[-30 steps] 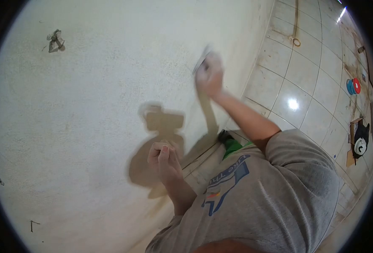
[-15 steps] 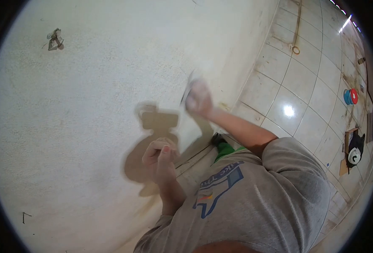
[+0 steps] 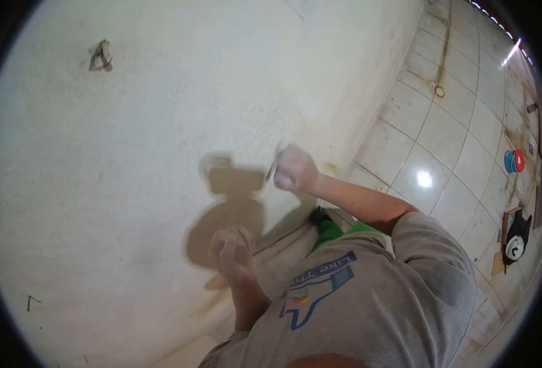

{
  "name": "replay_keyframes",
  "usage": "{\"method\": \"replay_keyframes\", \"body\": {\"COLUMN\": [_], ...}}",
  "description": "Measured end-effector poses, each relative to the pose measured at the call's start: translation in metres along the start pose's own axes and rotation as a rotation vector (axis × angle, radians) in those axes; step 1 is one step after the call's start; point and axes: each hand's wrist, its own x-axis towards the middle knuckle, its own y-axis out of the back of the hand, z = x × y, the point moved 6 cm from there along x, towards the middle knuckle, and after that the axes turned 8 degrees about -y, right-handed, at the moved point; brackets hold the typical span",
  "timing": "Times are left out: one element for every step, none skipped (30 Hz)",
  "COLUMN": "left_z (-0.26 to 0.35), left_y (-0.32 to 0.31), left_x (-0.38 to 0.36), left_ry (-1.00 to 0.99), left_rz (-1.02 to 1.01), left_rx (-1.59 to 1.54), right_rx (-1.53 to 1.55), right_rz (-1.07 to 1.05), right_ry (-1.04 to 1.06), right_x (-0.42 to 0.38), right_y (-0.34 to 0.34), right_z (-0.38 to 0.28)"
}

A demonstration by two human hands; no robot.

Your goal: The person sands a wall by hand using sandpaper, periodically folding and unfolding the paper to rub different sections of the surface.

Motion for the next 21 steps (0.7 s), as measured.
{"method": "replay_keyframes", "body": {"left_z": [0.0,0.0,-0.001,-0.001,-0.002,-0.004,-0.009,-0.013,-0.017,-0.021,-0.023,-0.022,-0.02,-0.019,-0.017,-0.015,-0.012,-0.01,-0.008,-0.006,-0.005], "left_y": [-0.003,-0.007,-0.009,-0.011,-0.011,-0.008,-0.003,0.0,0.002,0.002,0.003,0.002,-0.001,-0.005,-0.007,-0.009,-0.009,-0.007,-0.005,-0.003,0.0], "left_x": [-0.001,0.0,-0.003,-0.007,-0.01,-0.012,-0.015,-0.019,-0.022,-0.025,-0.03,-0.033,-0.033,-0.032,-0.03,-0.029,-0.03,-0.031,-0.031,-0.031,-0.031], "left_ry": [0.018,0.031,0.043,0.053,0.06,0.069,0.081,0.094,0.135,0.173,0.214,0.226,0.237,0.246,0.229,0.212,0.194,0.187,0.178,0.169,0.154], "left_rz": [-0.003,-0.014,-0.022,-0.032,-0.042,-0.038,-0.032,-0.026,-0.006,0.014,0.035,0.017,-0.005,-0.033,-0.059,-0.082,-0.097,-0.087,-0.079,-0.071,-0.05], "left_rx": [0.006,0.007,0.001,-0.002,-0.004,-0.017,-0.031,-0.045,-0.064,-0.083,-0.1,-0.11,-0.123,-0.138,-0.137,-0.135,-0.132,-0.168,-0.206,-0.247,-0.269], "right_rx": [0.008,0.01,-0.024,-0.056,-0.086,-0.127,-0.169,-0.14,-0.111,-0.081,-0.089,-0.096,-0.105,-0.062,-0.023,0.017,-0.001,-0.017,-0.032,-0.158,-0.285], "right_rz": [-0.126,-0.245,-0.149,-0.049,0.053,0.137,0.218,0.265,0.31,0.355,0.386,0.42,0.458,0.376,0.297,0.212,0.209,0.204,0.199,0.266,0.334], "right_ry": [0.106,0.218,0.168,0.121,0.074,-0.045,-0.167,-0.29,-0.412,-0.533,-0.521,-0.514,-0.504,-0.365,-0.22,-0.076,-0.019,0.041,0.102,-0.003,-0.11], "right_x": [-0.002,-0.004,-0.001,0.003,0.008,0.011,0.013,0.011,0.012,0.011,0.009,0.009,0.008,0.007,0.006,0.008,0.012,0.018,0.027,0.035,0.046], "right_y": [-0.004,-0.008,0.0,0.011,0.022,0.033,0.041,0.041,0.042,0.043,0.035,0.023,0.016,0.007,-0.001,-0.009,-0.005,0.003,0.012,0.026,0.039], "right_z": [-0.013,-0.021,-0.008,0.015,0.037,0.06,0.075,0.085,0.09,0.095,0.085,0.056,0.032,0.009,-0.013,-0.028,-0.027,-0.017,-0.006,0.015,0.034]}}
